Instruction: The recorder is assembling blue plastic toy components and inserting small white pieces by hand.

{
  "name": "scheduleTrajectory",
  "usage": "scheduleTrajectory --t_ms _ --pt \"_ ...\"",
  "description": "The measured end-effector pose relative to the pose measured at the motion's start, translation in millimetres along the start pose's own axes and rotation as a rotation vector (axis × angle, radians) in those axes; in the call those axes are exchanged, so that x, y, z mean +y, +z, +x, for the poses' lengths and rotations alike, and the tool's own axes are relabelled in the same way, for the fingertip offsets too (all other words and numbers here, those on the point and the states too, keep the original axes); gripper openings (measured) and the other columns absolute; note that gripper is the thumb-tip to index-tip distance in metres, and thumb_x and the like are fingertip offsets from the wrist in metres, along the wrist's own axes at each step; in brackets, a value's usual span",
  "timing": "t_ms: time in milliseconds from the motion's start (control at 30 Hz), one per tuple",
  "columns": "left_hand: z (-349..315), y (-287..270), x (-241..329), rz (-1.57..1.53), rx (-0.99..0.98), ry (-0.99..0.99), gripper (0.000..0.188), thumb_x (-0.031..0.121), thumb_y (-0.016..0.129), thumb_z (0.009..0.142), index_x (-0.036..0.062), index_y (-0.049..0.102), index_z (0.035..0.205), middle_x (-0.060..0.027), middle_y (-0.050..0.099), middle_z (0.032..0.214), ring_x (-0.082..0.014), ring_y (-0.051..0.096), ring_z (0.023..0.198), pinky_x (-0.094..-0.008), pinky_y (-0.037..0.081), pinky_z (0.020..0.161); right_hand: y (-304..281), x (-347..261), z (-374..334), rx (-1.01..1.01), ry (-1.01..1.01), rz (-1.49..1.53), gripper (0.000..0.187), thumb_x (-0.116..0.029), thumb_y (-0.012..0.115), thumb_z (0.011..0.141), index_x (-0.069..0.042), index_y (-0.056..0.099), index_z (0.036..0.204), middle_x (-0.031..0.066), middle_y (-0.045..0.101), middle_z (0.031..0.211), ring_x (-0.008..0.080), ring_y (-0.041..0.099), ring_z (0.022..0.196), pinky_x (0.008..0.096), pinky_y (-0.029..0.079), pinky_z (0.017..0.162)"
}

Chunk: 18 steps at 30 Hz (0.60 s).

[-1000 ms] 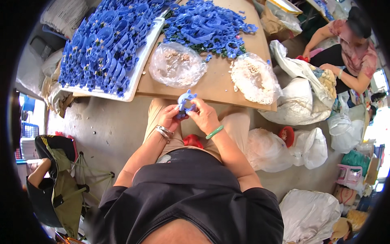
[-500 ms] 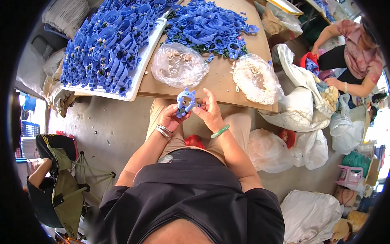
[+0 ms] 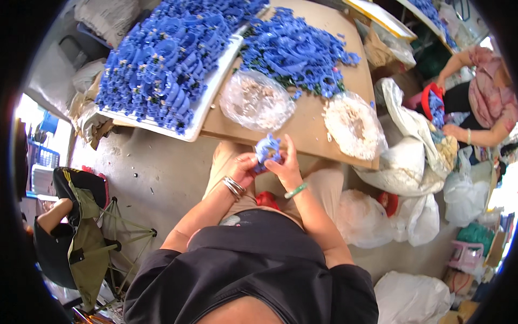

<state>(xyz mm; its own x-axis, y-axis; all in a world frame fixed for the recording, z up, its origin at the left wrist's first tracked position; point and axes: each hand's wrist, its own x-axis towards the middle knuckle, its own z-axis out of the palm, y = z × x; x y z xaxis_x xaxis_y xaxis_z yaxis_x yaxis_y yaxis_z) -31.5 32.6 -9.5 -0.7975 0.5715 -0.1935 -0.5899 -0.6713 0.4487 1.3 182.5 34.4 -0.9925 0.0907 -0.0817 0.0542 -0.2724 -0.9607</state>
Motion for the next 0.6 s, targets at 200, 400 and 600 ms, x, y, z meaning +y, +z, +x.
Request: scheduleTrajectory --t_ms 200,400,600 --pt "-7.3 7.4 -6.3 0.071 0.012 -0.101 0.02 0.011 0.054 0.08 -0.0049 0.056 0.093 -0.0156 0.059 0.093 -0.0277 0.058 0.085 -0.0439 0.048 0.077 2.7 12.0 -1.0 0.121 -0.132 -0.187 0.088 -0.014 0.074 0.062 -0.004 0.019 0.131 0.0079 0.041 0.106 0.0158 0.045 0.09 0.0287 0.04 0.081" --pt "-13.0 13.0 -4.2 -0.102 -0.013 -0.124 0.018 0.008 0.055 0.079 -0.0033 0.056 0.093 -0.0155 0.059 0.093 -0.0292 0.058 0.084 -0.0471 0.047 0.078 8.3 8.1 -3.2 0.116 -0.09 -0.035 0.087 -0.028 0.071 0.069 -0.007 0.015 0.132 0.0034 0.047 0.093 0.0096 0.045 0.077 0.0211 0.042 0.065" --pt "-17.5 56.4 67.6 0.028 -0.029 0.219 0.02 0.011 0.056 0.077 -0.0045 0.055 0.09 -0.015 0.06 0.087 -0.0262 0.06 0.077 -0.0345 0.048 0.068 -28.3 -5.9 11.2 0.217 -0.353 -0.131 0.043 -0.018 0.049 0.086 -0.004 0.033 0.123 0.004 0.052 0.077 0.0031 0.039 0.048 0.0151 0.031 0.039"
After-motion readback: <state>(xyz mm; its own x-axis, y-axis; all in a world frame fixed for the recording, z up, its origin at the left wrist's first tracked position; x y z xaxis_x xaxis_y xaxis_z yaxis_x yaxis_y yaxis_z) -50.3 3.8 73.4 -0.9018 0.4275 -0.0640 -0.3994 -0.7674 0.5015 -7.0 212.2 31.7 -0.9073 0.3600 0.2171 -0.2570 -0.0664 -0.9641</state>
